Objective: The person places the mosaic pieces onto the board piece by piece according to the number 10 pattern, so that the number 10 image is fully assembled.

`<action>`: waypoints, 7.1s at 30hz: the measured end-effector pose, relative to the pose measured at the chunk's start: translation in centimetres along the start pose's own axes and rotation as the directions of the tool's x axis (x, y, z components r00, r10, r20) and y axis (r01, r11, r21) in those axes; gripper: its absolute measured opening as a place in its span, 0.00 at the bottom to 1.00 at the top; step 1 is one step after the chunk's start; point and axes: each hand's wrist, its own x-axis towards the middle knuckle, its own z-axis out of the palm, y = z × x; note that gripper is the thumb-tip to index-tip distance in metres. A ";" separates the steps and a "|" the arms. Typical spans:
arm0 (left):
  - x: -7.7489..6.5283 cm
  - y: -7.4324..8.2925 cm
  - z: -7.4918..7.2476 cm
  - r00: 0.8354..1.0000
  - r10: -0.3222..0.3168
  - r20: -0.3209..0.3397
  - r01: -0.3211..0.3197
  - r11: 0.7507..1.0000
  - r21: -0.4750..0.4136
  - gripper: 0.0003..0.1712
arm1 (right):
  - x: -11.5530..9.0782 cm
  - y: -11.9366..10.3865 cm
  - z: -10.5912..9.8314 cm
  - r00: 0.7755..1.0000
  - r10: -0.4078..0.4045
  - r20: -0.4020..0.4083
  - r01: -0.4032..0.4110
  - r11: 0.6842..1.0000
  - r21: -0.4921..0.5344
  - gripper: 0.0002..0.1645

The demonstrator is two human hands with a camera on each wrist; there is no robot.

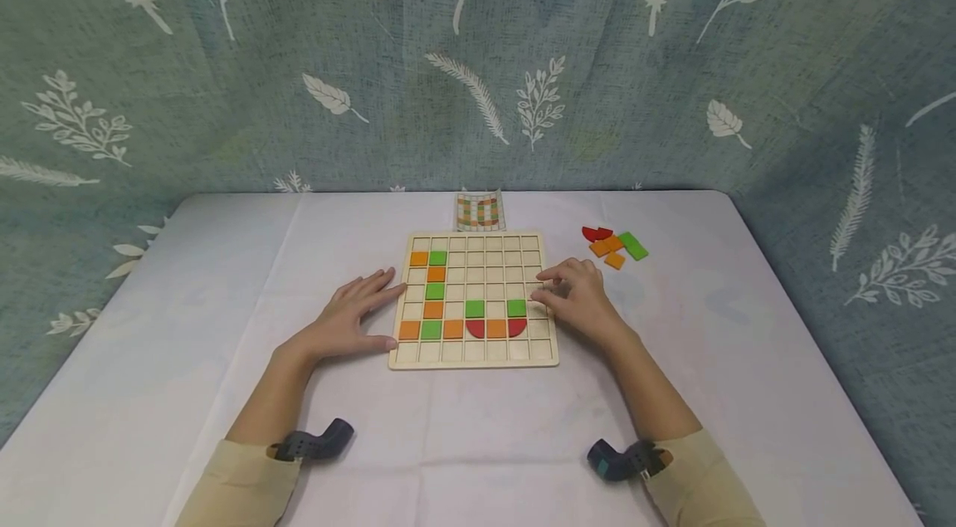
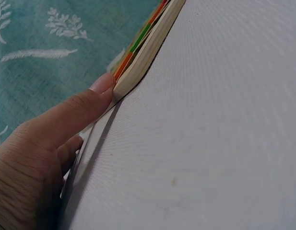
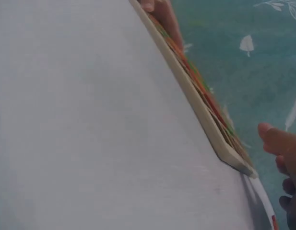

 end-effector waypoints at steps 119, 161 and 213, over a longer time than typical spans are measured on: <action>0.1 -0.3 0.0 1.000 0.010 -0.018 -0.010 1.000 -0.001 0.52 | 4.0 -3.7 4.8 0.935 -0.304 0.183 0.319 0.946 -0.056 0.16; 0.1 -0.2 0.1 1.000 -0.002 -0.026 0.002 1.000 0.004 0.51 | 2.9 -0.8 1.4 0.997 -0.077 0.004 0.077 0.994 -0.071 0.23; 0.1 -0.1 0.3 1.000 -0.025 -0.016 0.025 1.000 -0.003 0.51 | 3.1 6.8 -3.7 0.976 0.139 -0.168 -0.181 0.946 -0.270 0.25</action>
